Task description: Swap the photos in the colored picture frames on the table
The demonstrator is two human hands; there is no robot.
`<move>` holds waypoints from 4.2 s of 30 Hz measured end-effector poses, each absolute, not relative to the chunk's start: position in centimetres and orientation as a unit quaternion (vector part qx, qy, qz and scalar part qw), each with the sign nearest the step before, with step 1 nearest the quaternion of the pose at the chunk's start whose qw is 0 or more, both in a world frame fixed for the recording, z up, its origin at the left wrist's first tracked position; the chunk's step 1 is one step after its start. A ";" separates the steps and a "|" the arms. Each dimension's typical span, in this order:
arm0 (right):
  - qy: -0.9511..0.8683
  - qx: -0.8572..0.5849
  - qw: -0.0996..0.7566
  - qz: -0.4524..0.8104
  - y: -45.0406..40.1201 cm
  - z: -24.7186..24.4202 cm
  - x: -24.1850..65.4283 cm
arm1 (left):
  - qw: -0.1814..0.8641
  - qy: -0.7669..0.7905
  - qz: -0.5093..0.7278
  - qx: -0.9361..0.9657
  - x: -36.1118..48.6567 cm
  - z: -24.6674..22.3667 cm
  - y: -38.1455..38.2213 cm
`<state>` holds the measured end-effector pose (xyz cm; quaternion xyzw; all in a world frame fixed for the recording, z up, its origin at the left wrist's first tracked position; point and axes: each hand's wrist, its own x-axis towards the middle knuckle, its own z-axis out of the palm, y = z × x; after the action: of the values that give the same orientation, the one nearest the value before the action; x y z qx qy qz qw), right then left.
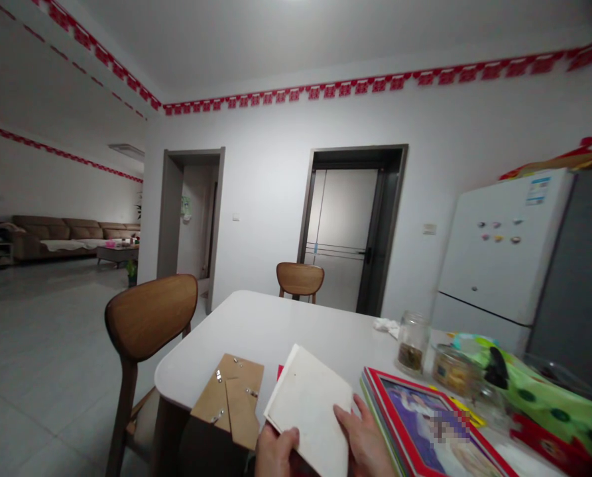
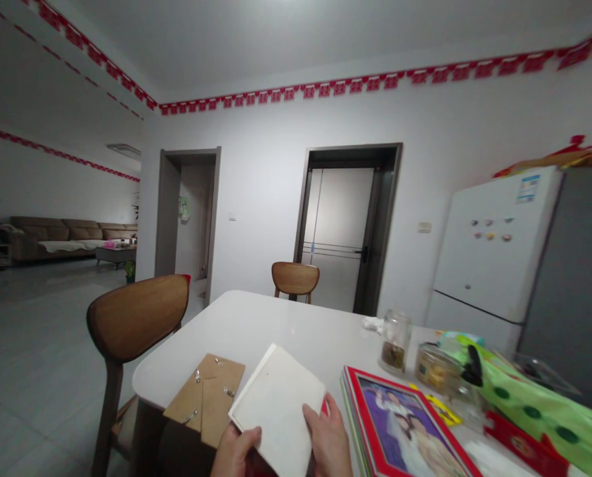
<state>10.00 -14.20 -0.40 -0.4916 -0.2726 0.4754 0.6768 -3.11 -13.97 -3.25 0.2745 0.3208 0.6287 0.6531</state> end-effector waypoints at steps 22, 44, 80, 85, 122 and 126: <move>-0.378 -0.554 0.588 0.452 -13.7 -1.5 11.4 | 0.646 0.343 0.496 0.468 -4.5 -3.7 -13.7; -0.585 -0.700 0.347 0.216 -9.9 -1.5 13.2 | 0.247 0.346 0.264 0.866 -8.1 -3.5 -14.4; -0.729 -0.542 0.381 0.171 -13.1 1.4 3.4 | -0.117 0.397 0.273 0.868 -14.4 -2.0 -11.4; -0.766 -0.501 0.308 0.258 -13.0 2.9 1.6 | -0.125 0.342 0.340 0.867 -13.1 -1.7 -12.0; -0.735 -0.622 0.264 0.046 -16.1 -2.9 11.6 | 0.106 0.369 0.243 0.891 -6.6 -3.2 -14.9; -0.756 -0.602 0.255 0.034 -15.9 -3.0 11.5 | 0.127 0.374 0.241 0.886 -7.3 -3.2 -15.1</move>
<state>11.53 -15.94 -2.98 -0.6018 -0.7561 0.0336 0.2550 -7.26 -15.11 -3.24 0.8863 0.3742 0.2411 0.1273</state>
